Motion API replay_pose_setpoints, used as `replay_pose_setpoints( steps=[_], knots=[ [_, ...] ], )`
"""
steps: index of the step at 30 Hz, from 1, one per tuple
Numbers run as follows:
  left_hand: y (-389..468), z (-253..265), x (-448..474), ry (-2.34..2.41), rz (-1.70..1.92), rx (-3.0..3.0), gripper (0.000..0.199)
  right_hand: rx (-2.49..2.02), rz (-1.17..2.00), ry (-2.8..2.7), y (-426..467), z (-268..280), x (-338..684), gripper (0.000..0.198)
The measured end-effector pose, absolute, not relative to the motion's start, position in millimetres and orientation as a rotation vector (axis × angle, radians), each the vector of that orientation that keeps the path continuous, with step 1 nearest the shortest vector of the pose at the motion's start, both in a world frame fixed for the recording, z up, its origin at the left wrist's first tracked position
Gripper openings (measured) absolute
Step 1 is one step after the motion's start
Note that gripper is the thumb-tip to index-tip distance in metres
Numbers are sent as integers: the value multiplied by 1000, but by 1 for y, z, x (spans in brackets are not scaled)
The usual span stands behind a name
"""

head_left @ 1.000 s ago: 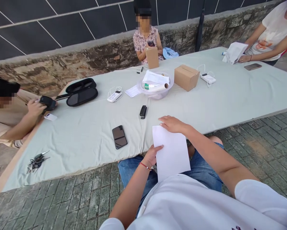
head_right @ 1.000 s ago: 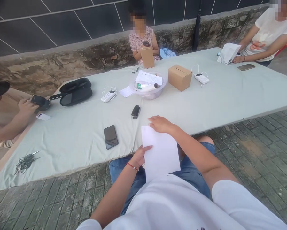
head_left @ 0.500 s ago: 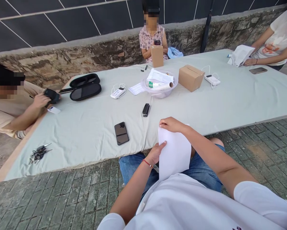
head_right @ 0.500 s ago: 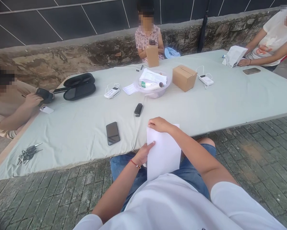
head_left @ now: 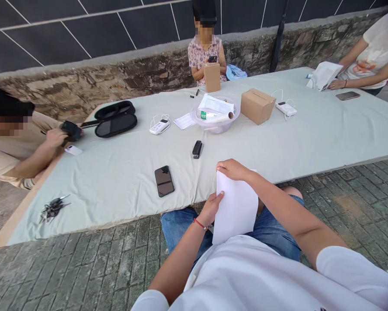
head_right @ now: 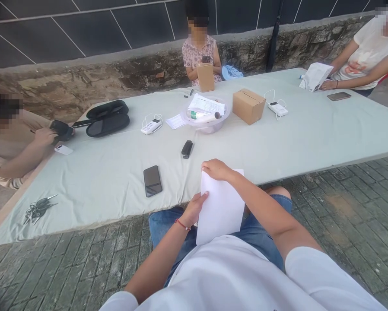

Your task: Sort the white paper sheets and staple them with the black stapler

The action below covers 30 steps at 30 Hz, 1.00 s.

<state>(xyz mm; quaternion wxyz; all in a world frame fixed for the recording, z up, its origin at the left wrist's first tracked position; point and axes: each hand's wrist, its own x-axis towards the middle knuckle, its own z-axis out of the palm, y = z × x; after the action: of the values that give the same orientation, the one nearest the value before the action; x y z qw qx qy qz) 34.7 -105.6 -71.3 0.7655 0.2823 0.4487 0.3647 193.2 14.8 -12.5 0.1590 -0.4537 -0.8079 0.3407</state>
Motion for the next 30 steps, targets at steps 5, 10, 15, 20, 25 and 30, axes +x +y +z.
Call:
replay_pose_setpoints(
  steps=[5, 10, 15, 20, 25, 30],
  knots=[
    [-102, -73, 20, 1045, 860, 559, 49, -1239, 1009, -2410, 20, -8, 226, 35],
    [-94, -83, -2, 1080, 924, 483, 44, -1327, 1118, -2495, 20, -13, 274, 38],
    [-90, -91, -5, 1108, 937, 460, 43, -1314, 1269, -2283, 15, -37, 289, 40],
    [-80, -90, -4, 1133, 970, 604, 46, -1325, 1563, -1542, 20, -76, 282, 38],
    [-49, -91, -5, 1194, 1088, 771, 47, -1279, 1676, -1170, 22, -109, 270, 42],
    [-28, -110, 5, 1223, 1091, 791, 47, -1313, 1563, -1259, 14, -126, 257, 47]
  ],
)
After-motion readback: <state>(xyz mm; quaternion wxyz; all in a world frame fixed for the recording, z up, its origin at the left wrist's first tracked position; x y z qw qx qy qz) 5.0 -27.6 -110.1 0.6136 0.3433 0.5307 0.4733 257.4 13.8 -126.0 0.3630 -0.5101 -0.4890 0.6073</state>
